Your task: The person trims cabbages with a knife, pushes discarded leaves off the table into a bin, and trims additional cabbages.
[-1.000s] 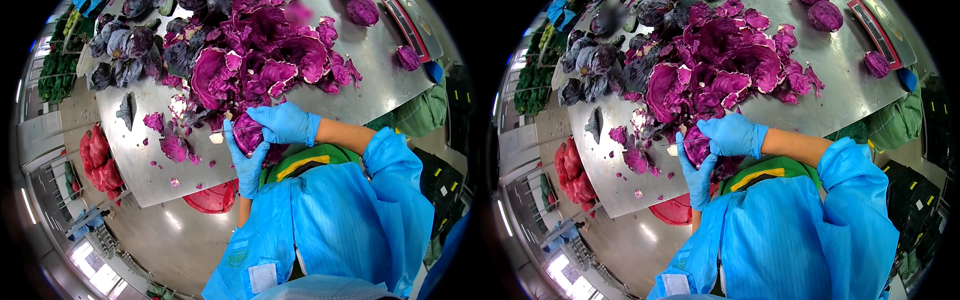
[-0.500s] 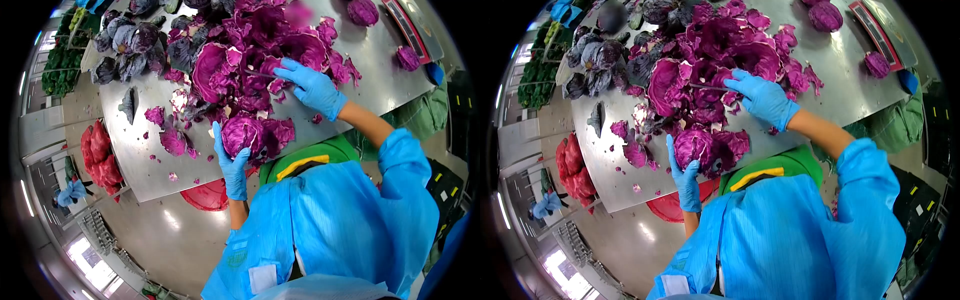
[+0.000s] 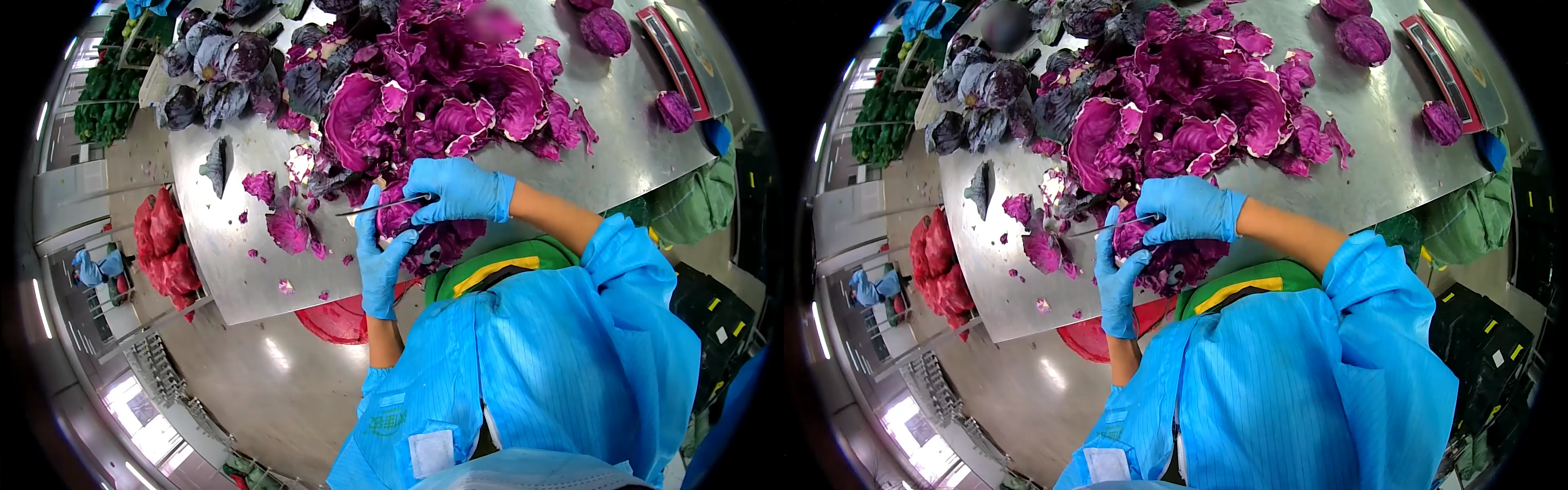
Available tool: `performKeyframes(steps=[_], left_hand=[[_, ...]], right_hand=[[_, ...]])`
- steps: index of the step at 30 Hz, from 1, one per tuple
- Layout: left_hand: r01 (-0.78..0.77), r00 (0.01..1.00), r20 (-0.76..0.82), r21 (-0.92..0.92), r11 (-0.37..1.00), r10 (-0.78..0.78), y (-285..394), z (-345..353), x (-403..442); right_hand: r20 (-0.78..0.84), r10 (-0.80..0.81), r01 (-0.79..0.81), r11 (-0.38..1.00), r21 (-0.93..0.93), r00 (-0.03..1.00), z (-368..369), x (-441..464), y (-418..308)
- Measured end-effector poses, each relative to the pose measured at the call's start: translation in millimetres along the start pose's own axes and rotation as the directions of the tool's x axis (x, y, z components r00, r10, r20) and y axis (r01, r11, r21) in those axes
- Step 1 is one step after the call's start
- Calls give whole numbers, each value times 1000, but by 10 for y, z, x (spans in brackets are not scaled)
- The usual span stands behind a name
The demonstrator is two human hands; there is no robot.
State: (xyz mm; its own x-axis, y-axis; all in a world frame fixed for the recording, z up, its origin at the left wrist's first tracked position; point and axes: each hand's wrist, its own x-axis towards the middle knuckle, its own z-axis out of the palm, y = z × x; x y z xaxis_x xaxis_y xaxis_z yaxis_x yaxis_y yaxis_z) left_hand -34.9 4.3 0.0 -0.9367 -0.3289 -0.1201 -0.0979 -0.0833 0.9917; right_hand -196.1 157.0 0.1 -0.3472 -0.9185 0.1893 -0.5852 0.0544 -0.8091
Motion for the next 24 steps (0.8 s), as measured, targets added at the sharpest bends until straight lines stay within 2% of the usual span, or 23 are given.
performKeyframes(steps=[4, 6, 7, 8, 9, 10, 12, 14, 15, 18, 19, 20, 22, 24], left_hand=[[-92, 996, 38, 161, 983, 87, -96, -46, 39], [-169, 985, 72, 309, 936, 154, -92, -69, 58], [-79, 997, 18, 164, 983, 77, -109, -36, 35], [-10, 1000, -21, 8, 1000, 10, -130, 13, 39], [-171, 984, 0, 239, 956, 176, -115, 30, 78], [-123, 992, -17, 176, 977, 128, -154, 19, 87], [-161, 987, 33, 126, 979, 158, -171, -68, 89], [-177, 984, 62, 248, 953, 166, -239, -136, 113], [-203, 979, 79, 402, 893, 187, -133, -118, 102], [-219, 976, 88, 391, 894, 201, -41, -114, 174], [-161, 987, 66, 323, 933, 147, -2, -63, 139], [-143, 989, 85, 266, 953, 124, -25, -103, 145], [-89, 995, 76, 319, 944, 69, -95, -173, 161], [-194, 979, 104, 259, 946, 172, -143, -207, 179]], right_hand=[[105, -90, 97, 993, -67, 990, -100, 33, 98], [149, -144, 175, 960, -219, 978, -90, 28, 108], [174, -171, 216, 931, -294, 970, -92, 39, 114], [158, -268, 308, 886, -347, 950, -99, 47, 101], [186, -256, 312, 858, -407, 949, -86, 49, 70], [211, -245, 318, 820, -477, 946, -60, 52, 60], [162, -389, 419, 788, -451, 907, -18, 66, 165], [222, -329, 395, 799, -454, 918, -28, 83, 135], [241, -343, 418, 769, -484, 908, -29, 78, 135], [224, -488, 523, 651, -551, 844, -14, 115, 179], [171, -462, 480, 718, -503, 870, -16, 101, 196], [124, -493, 484, 721, -496, 861, 10, 111, 216], [152, -503, 501, 689, -524, 851, -25, 123, 169], [127, -544, 516, 660, -546, 830, 26, 118, 204]])
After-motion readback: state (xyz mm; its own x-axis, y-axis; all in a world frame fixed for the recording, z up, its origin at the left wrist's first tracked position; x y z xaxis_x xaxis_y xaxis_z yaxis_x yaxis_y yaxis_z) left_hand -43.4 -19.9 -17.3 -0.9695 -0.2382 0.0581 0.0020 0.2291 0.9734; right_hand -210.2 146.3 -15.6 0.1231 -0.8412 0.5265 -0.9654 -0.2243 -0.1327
